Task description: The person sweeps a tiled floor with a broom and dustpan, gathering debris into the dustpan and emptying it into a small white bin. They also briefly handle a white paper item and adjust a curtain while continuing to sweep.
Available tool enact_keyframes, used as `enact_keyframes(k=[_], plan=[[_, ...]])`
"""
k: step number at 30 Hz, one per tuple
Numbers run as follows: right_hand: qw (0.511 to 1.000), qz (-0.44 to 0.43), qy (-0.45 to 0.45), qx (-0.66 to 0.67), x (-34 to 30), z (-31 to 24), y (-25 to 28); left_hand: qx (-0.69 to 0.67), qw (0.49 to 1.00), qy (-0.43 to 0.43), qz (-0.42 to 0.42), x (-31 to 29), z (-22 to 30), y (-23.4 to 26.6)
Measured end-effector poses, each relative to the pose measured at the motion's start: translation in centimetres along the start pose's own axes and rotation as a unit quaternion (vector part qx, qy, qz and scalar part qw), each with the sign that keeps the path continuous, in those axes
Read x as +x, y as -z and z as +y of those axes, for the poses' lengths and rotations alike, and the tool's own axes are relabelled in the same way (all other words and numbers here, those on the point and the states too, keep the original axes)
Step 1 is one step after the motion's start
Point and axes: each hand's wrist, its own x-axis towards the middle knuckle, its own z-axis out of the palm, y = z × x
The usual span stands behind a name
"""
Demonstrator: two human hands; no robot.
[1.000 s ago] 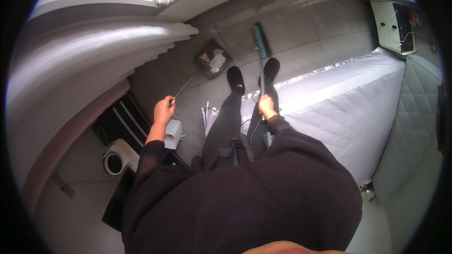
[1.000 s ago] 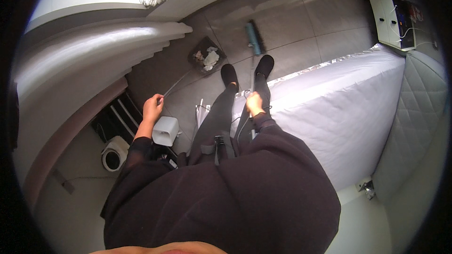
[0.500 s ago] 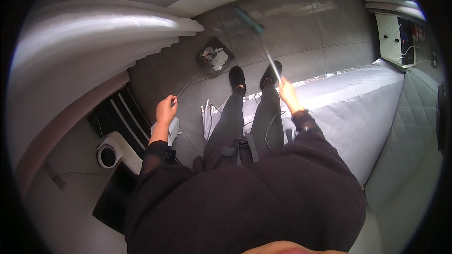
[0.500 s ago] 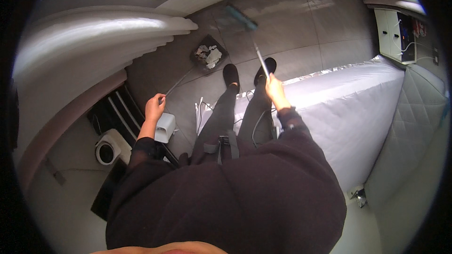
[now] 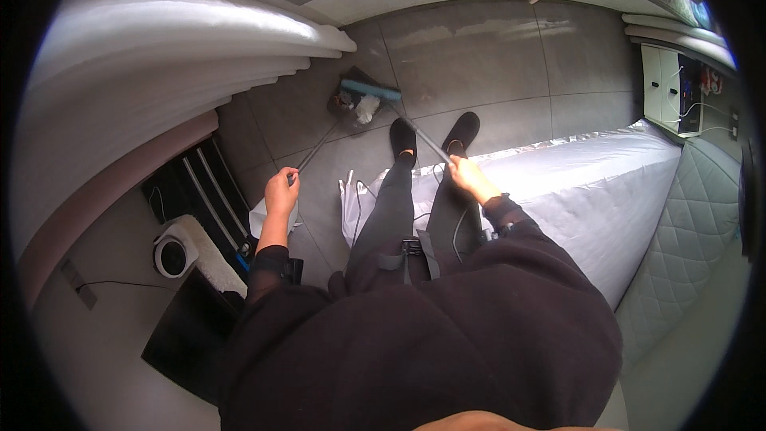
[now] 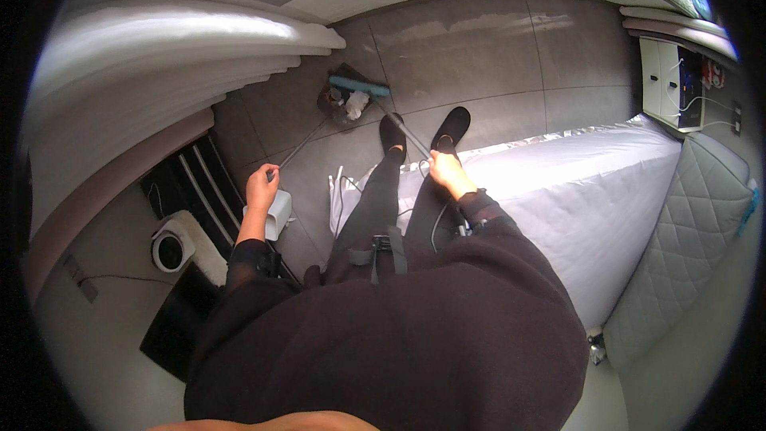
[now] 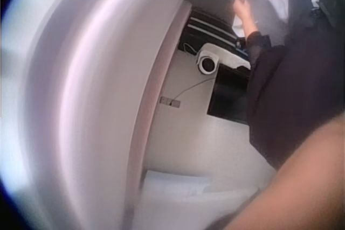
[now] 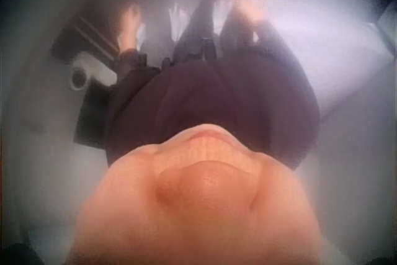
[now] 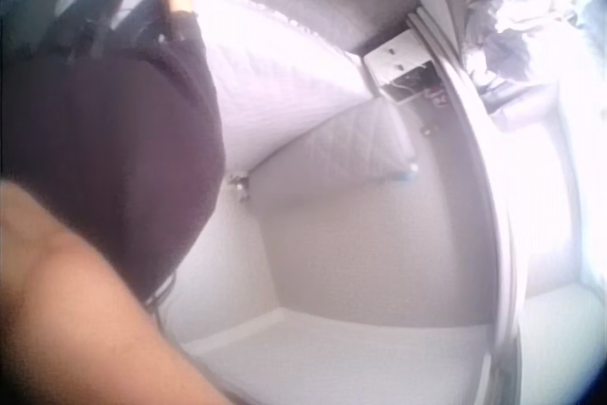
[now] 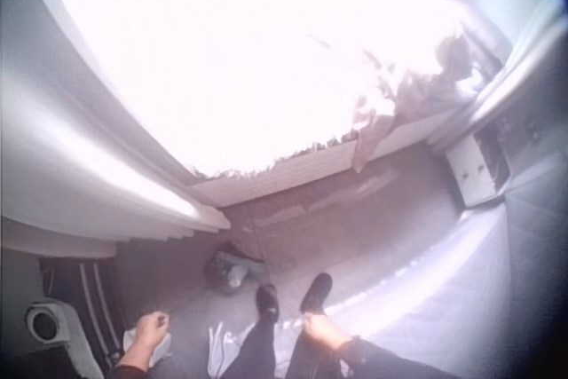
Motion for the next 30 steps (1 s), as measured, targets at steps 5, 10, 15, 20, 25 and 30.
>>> enact_keyframes(k=[5,10,15,20,25,30], plan=[[0.993,0.085,-0.038,-0.068,3.9,-1.8,4.8,-0.019,1.0,0.005,0.008,-0.6,-1.1,0.0],[0.994,0.005,-0.105,-0.028,8.6,-2.2,1.9,-0.01,1.0,-0.017,0.022,-0.5,-0.9,-0.2],[0.992,-0.046,-0.059,0.1,1.6,-1.4,-1.8,-0.017,1.0,-0.023,0.006,0.3,0.3,0.3],[0.857,-0.058,-0.295,0.418,-8.7,0.3,1.2,0.014,0.996,-0.078,-0.026,0.6,2.4,1.2],[0.741,0.15,-0.416,0.506,-12.9,6.4,2.2,0.0,0.986,-0.152,-0.069,2.6,8.1,1.3],[0.664,0.251,-0.337,0.619,-8.0,17.7,1.8,0.031,0.949,-0.297,-0.099,5.9,16.9,-1.9]])
